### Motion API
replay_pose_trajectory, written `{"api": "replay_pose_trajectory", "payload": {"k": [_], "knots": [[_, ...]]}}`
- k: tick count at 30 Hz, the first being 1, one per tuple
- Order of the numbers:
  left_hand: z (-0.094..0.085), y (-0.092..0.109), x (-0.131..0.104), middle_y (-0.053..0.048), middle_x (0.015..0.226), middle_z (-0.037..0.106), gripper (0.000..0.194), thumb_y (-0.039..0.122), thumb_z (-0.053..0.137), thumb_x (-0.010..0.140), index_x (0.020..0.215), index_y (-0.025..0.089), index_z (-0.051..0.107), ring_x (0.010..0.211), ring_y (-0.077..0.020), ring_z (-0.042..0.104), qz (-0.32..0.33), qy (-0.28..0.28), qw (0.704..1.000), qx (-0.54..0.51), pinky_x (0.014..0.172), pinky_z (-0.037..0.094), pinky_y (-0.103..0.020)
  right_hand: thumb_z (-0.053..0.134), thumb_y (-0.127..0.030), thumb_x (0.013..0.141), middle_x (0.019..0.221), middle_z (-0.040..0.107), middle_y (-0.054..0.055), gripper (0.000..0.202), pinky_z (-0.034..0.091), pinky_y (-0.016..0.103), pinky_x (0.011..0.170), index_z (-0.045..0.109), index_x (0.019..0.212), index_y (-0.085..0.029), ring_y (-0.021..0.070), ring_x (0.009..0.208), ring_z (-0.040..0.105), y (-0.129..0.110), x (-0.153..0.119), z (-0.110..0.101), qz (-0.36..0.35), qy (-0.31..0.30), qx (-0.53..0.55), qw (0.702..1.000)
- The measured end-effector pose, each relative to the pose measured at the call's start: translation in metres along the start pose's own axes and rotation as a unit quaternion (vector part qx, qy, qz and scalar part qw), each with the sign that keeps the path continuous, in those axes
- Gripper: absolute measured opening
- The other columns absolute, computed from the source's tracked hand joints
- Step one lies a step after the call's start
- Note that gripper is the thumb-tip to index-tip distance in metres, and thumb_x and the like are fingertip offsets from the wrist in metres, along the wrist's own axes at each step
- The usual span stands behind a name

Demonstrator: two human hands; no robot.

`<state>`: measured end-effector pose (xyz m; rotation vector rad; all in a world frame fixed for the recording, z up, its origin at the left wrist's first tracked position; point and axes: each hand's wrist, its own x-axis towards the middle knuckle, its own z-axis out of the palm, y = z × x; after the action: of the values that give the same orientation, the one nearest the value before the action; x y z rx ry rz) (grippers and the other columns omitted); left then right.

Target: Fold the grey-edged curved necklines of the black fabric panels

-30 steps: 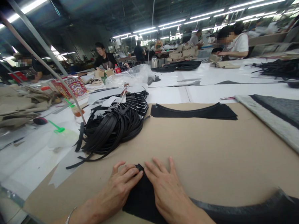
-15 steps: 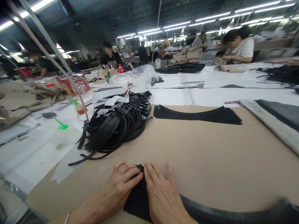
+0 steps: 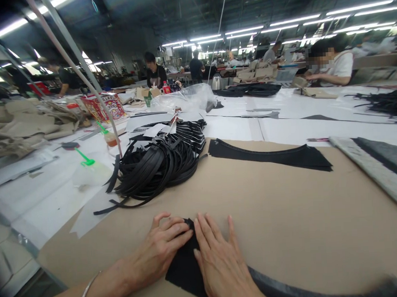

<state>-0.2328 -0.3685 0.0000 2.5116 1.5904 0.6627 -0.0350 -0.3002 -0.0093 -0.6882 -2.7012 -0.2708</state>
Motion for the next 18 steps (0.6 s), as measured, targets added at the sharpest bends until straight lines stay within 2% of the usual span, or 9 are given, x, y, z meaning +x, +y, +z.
{"api": "replay_pose_trajectory", "payload": {"k": [6,12,18], "knots": [[-0.0018,0.0016,0.0006,-0.007,0.115,0.056,0.031,0.011,0.042,0.095,0.124,0.020,0.051,0.114,-0.0204,0.046,0.005,0.003,1.000,0.009,0.107,0.021,-0.043,0.048,-0.029,0.086,0.140,0.045,0.011,0.052,-0.017,0.050,0.111,0.048,0.133,-0.008,0.0258,0.125,0.045,0.0002,0.0033,-0.0103,-0.033,0.011,-0.015,0.999],[-0.0006,0.0012,-0.0021,-0.009,0.117,0.056,0.034,0.011,0.042,0.094,0.126,0.020,0.049,0.115,-0.0209,0.045,0.001,-0.001,1.000,0.015,0.108,0.021,-0.044,0.048,-0.028,0.085,0.140,0.046,0.010,0.053,-0.013,0.054,0.111,0.048,0.134,-0.009,0.0268,0.125,0.043,0.0007,0.0056,-0.0089,-0.044,0.020,-0.027,0.998],[0.0002,0.0007,-0.0021,-0.007,0.118,0.056,0.033,0.012,0.044,0.094,0.126,0.020,0.049,0.116,-0.0198,0.044,0.002,0.006,1.000,0.002,0.109,0.019,-0.042,0.046,-0.033,0.089,0.140,0.047,0.009,0.051,-0.007,0.052,0.113,0.048,0.133,-0.009,0.0259,0.128,0.039,0.0013,0.0071,-0.0066,-0.049,0.050,-0.038,0.997]]}}
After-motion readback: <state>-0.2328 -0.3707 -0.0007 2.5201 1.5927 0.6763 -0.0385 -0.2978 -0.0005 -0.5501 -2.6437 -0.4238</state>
